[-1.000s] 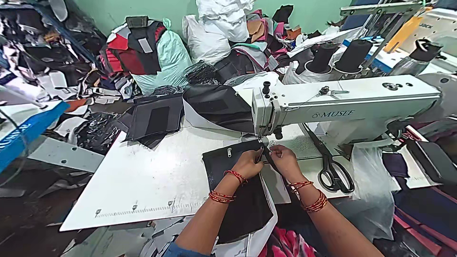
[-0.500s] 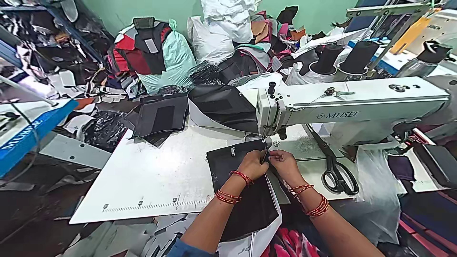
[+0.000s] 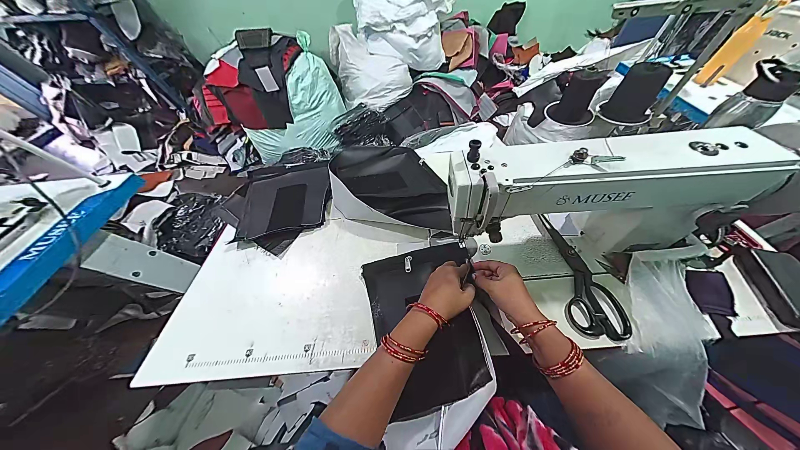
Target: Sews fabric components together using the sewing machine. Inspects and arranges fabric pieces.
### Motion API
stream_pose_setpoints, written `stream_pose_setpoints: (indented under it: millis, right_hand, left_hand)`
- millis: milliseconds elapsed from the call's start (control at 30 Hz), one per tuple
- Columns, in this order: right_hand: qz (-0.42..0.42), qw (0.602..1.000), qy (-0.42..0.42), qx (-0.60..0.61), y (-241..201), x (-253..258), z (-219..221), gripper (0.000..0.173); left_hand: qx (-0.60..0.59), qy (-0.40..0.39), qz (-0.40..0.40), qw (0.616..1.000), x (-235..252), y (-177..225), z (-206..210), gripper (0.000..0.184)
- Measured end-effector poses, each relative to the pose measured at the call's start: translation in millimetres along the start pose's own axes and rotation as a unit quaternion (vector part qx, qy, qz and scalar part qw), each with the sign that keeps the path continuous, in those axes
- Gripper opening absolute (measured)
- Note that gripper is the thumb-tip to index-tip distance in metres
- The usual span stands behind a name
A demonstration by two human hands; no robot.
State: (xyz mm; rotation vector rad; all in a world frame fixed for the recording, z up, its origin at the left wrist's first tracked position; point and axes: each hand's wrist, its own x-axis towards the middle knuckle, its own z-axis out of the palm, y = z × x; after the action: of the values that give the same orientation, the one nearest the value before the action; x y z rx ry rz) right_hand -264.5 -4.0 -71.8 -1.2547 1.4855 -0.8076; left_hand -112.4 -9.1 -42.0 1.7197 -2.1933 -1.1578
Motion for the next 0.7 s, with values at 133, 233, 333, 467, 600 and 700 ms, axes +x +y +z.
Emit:
stream_pose_setpoints:
  millis: [133,233,333,467,600,700]
  right_hand:
    - [-0.008,1.000,-0.007,-0.021,2.8,-2.1,-1.6,0.026]
    - [-0.011,0.999,-0.009,-0.032,2.9,-5.0,-2.5,0.028]
    - [-0.017,0.999,-0.017,-0.048,1.1,-8.0,-3.8,0.028]
    - [-0.030,0.994,-0.038,-0.097,-1.4,-10.6,-5.1,0.031]
    - [-0.036,0.984,-0.053,-0.164,-7.8,-13.1,-7.2,0.033]
    - [-0.032,0.965,-0.073,-0.252,-17.8,-17.4,-4.4,0.034]
  left_hand:
    - [0.056,-0.025,-0.020,0.998,-0.1,11.9,2.3,0.047]
    - [0.084,-0.038,-0.025,0.995,-1.3,17.7,3.0,0.047]
    - [0.081,-0.033,-0.020,0.996,-5.4,17.6,4.1,0.041]
    - [0.074,-0.030,-0.011,0.997,-9.7,15.4,6.0,0.038]
    - [0.076,-0.035,0.005,0.996,-12.7,14.2,8.0,0.039]
    - [0.070,-0.022,0.040,0.996,-18.5,9.7,12.6,0.042]
